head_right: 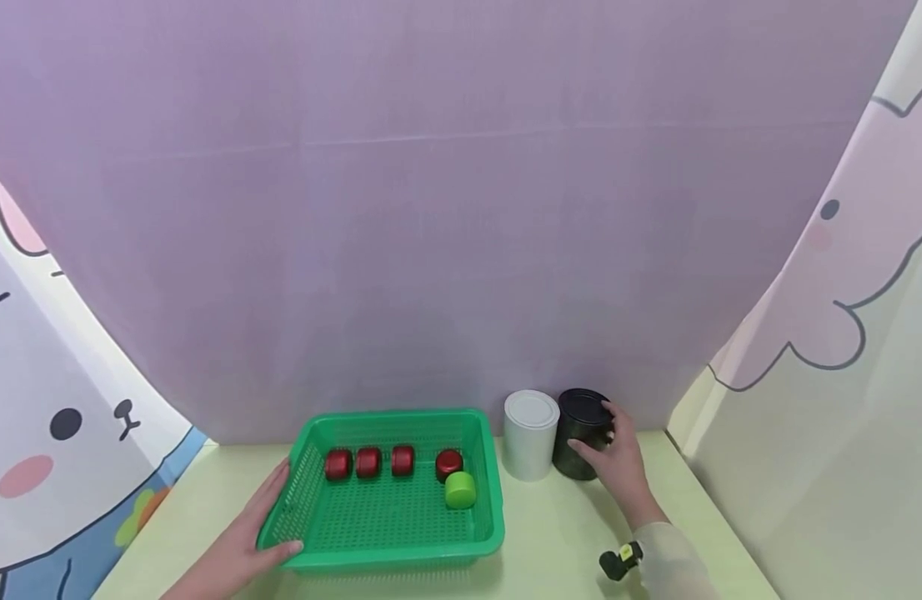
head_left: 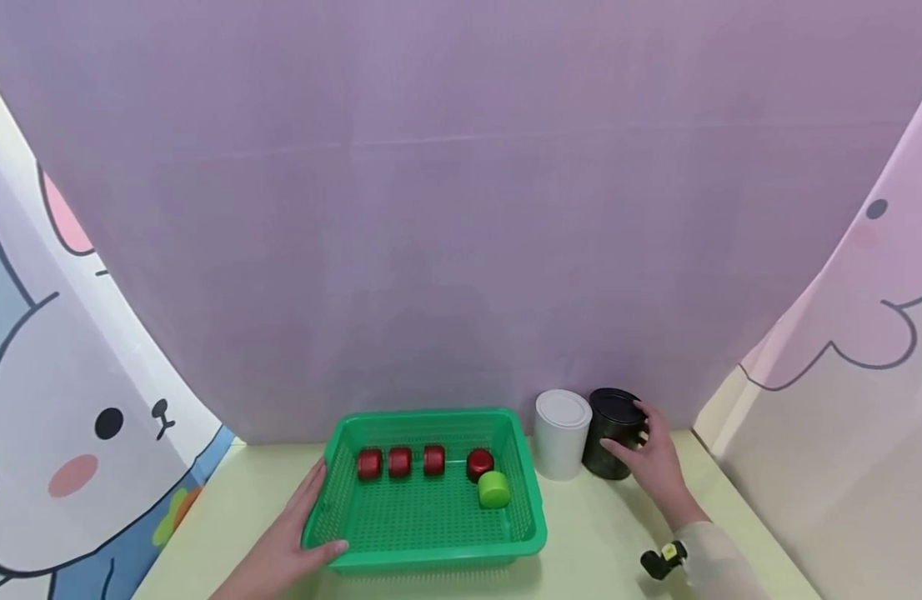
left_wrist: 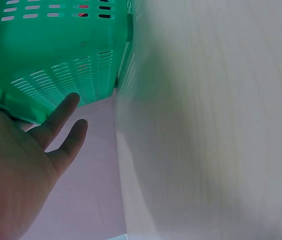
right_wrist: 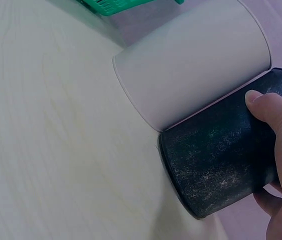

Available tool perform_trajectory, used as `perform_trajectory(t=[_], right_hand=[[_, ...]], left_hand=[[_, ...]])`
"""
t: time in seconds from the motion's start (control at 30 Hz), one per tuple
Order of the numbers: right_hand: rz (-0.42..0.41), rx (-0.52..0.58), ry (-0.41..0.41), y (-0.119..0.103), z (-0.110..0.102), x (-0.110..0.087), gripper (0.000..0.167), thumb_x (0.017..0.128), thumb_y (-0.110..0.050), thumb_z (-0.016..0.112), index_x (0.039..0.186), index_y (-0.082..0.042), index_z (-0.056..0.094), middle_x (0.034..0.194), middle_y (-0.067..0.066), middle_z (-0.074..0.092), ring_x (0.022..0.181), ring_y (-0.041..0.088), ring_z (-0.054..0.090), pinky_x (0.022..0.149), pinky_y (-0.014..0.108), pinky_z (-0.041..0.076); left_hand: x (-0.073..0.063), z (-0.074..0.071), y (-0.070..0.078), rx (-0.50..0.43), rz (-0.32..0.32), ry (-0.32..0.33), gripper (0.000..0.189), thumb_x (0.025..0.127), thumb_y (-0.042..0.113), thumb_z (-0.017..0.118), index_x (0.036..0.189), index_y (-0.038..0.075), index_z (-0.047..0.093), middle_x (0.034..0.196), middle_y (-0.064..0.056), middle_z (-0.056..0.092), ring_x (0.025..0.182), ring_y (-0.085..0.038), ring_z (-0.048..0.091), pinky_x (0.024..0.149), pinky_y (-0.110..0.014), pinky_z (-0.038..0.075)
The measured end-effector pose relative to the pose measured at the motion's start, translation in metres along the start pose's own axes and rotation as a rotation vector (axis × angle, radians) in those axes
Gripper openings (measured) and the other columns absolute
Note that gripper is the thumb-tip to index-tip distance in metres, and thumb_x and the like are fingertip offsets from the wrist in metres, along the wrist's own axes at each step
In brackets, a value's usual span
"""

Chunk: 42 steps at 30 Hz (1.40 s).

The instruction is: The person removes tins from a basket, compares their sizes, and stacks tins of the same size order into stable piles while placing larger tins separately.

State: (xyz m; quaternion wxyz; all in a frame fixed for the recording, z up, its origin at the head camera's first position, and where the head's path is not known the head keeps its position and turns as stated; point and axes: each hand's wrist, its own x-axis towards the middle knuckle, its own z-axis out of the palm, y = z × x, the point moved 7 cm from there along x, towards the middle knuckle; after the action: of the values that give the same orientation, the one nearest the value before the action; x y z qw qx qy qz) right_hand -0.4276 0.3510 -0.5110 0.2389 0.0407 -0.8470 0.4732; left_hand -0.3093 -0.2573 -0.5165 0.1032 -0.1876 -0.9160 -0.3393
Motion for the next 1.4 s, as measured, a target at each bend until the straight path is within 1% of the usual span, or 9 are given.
perform_trajectory(t=[0.07, 0.3, 0.53, 0.63, 0.87, 0.97, 1.1, 1.27, 1.4], right_hand=[[0.005, 0.014, -0.002, 0.002, 0.002, -0.001, 0.096, 0.091, -0.008, 0.093, 0.167, 0.001, 0.033, 0.167, 0.034, 0.033, 0.148, 0.057, 0.041, 0.113, 0.071, 0.044], [-0.016, 0.039, -0.025, 0.001, 0.007, -0.001, 0.097, 0.093, -0.008, 0.091, 0.168, 0.0, 0.03, 0.169, 0.033, 0.03, 0.151, 0.061, 0.036, 0.115, 0.075, 0.041], [0.005, 0.044, -0.045, 0.004, 0.008, -0.001, 0.1, 0.095, -0.013, 0.091, 0.17, -0.002, 0.026, 0.171, 0.031, 0.027, 0.153, 0.062, 0.033, 0.117, 0.075, 0.039], [0.003, 0.035, -0.041, 0.005, 0.008, 0.0, 0.099, 0.095, -0.012, 0.091, 0.17, -0.002, 0.027, 0.171, 0.031, 0.028, 0.153, 0.059, 0.034, 0.117, 0.072, 0.041], [-0.007, 0.024, -0.043, -0.002, 0.005, 0.0, 0.098, 0.092, -0.008, 0.092, 0.168, 0.001, 0.029, 0.168, 0.032, 0.033, 0.148, 0.052, 0.043, 0.114, 0.069, 0.045], [-0.005, 0.029, -0.06, -0.004, 0.004, 0.0, 0.1, 0.092, -0.009, 0.092, 0.169, 0.001, 0.028, 0.167, 0.033, 0.034, 0.148, 0.051, 0.043, 0.114, 0.068, 0.045], [0.001, 0.054, -0.057, -0.006, 0.0, 0.0, 0.11, 0.092, -0.01, 0.093, 0.173, -0.002, 0.02, 0.171, 0.032, 0.031, 0.149, 0.054, 0.041, 0.116, 0.071, 0.041], [0.021, 0.076, 0.003, -0.01, -0.009, -0.001, 0.117, 0.091, -0.013, 0.094, 0.175, -0.002, 0.012, 0.169, 0.034, 0.03, 0.152, 0.058, 0.037, 0.12, 0.071, 0.036], [0.02, 0.076, 0.06, -0.018, -0.017, -0.003, 0.115, 0.09, -0.01, 0.094, 0.172, 0.003, 0.016, 0.166, 0.036, 0.033, 0.154, 0.054, 0.035, 0.123, 0.067, 0.033]], left_hand=[[-0.001, -0.001, 0.001, 0.008, 0.015, 0.011, 0.117, 0.093, 0.042, 0.09, 0.178, 0.008, 0.017, 0.183, -0.016, 0.021, 0.16, 0.0, 0.012, 0.112, -0.06, 0.051], [-0.002, -0.005, 0.004, -0.001, 0.047, 0.034, 0.116, 0.093, 0.038, 0.091, 0.177, 0.005, 0.018, 0.182, -0.02, 0.022, 0.163, -0.006, 0.017, 0.111, -0.066, 0.044], [-0.002, -0.003, -0.002, -0.024, 0.007, 0.021, 0.116, 0.094, 0.04, 0.09, 0.178, 0.007, 0.016, 0.183, -0.019, 0.019, 0.162, -0.004, 0.013, 0.113, -0.068, 0.039], [-0.002, -0.002, -0.004, -0.036, -0.002, 0.015, 0.116, 0.094, 0.04, 0.09, 0.178, 0.007, 0.016, 0.183, -0.019, 0.018, 0.164, -0.012, 0.016, 0.113, -0.071, 0.038], [0.0, -0.003, -0.001, -0.069, 0.006, 0.007, 0.117, 0.093, 0.038, 0.091, 0.177, 0.005, 0.017, 0.182, -0.021, 0.017, 0.159, -0.055, 0.027, 0.113, -0.075, 0.037], [0.0, -0.004, 0.0, -0.076, 0.011, 0.009, 0.117, 0.092, 0.037, 0.092, 0.177, 0.004, 0.018, 0.182, -0.022, 0.018, 0.157, -0.059, 0.028, 0.112, -0.077, 0.037], [0.0, -0.004, 0.0, -0.063, 0.011, 0.016, 0.118, 0.091, 0.037, 0.092, 0.177, 0.005, 0.018, 0.183, -0.019, 0.018, 0.158, -0.057, 0.029, 0.112, -0.074, 0.037], [0.002, -0.004, 0.001, -0.072, 0.006, 0.014, 0.119, 0.091, 0.035, 0.093, 0.178, 0.007, 0.017, 0.183, -0.018, 0.017, 0.16, -0.055, 0.026, 0.113, -0.074, 0.035], [0.003, -0.004, 0.003, -0.102, 0.009, 0.004, 0.117, 0.092, 0.035, 0.092, 0.177, 0.003, 0.017, 0.183, -0.02, 0.015, 0.159, -0.059, 0.025, 0.113, -0.079, 0.034]])
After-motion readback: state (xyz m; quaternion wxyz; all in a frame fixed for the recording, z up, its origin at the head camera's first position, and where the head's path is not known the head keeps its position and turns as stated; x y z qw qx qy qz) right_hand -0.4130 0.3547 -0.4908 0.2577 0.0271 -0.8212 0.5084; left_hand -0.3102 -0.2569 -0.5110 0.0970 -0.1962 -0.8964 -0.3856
